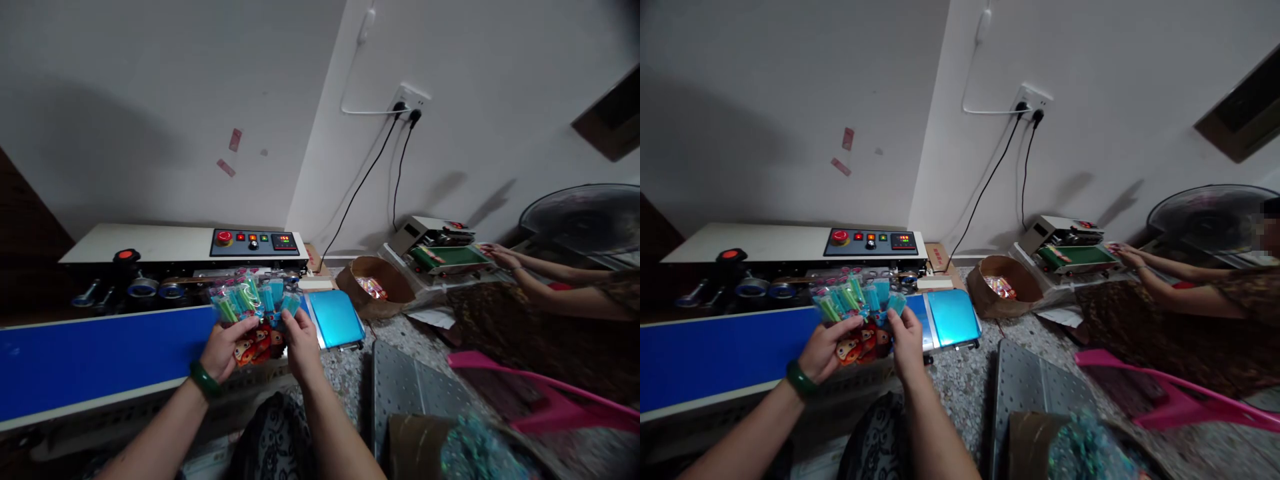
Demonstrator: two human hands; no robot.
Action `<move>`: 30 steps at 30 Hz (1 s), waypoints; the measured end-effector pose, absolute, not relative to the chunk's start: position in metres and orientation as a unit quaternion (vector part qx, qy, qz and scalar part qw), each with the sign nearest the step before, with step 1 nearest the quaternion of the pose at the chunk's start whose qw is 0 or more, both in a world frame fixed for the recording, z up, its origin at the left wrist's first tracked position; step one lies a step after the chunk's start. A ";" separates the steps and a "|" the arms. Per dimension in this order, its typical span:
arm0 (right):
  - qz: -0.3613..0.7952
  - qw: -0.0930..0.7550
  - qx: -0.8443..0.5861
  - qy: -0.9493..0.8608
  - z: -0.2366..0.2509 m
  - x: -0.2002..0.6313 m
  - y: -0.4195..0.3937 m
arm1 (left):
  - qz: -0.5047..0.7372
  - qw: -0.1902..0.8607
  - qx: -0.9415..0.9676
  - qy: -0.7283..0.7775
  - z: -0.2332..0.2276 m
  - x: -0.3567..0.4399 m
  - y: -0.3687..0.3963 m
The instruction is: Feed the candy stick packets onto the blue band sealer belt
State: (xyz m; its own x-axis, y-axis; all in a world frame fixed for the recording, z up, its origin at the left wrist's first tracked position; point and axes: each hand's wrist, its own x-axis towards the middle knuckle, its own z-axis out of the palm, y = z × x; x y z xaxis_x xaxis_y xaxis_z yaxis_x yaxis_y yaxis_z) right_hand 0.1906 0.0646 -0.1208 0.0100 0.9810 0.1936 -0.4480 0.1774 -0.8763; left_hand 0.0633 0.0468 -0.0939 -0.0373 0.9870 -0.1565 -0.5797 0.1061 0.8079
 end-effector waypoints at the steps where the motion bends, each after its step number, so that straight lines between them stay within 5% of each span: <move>1: 0.553 0.656 -0.315 -0.407 -0.122 0.193 0.067 | 0.622 0.632 0.263 0.381 -0.093 0.062 0.048; 5: 0.539 0.699 -0.354 -0.310 -0.130 0.215 0.086 | 0.655 0.601 0.230 0.397 -0.091 0.051 0.051; 14: 0.559 0.547 -0.510 -0.357 -0.139 0.264 0.138 | 0.647 0.611 0.227 0.396 -0.082 0.037 0.049; 21: 0.540 0.536 -0.511 -0.399 -0.122 0.244 0.147 | 0.658 0.602 0.242 0.381 -0.082 0.040 0.051; 30: 0.584 0.572 -0.296 -0.494 -0.104 0.193 0.090 | 0.632 0.624 0.292 0.355 -0.091 0.058 0.053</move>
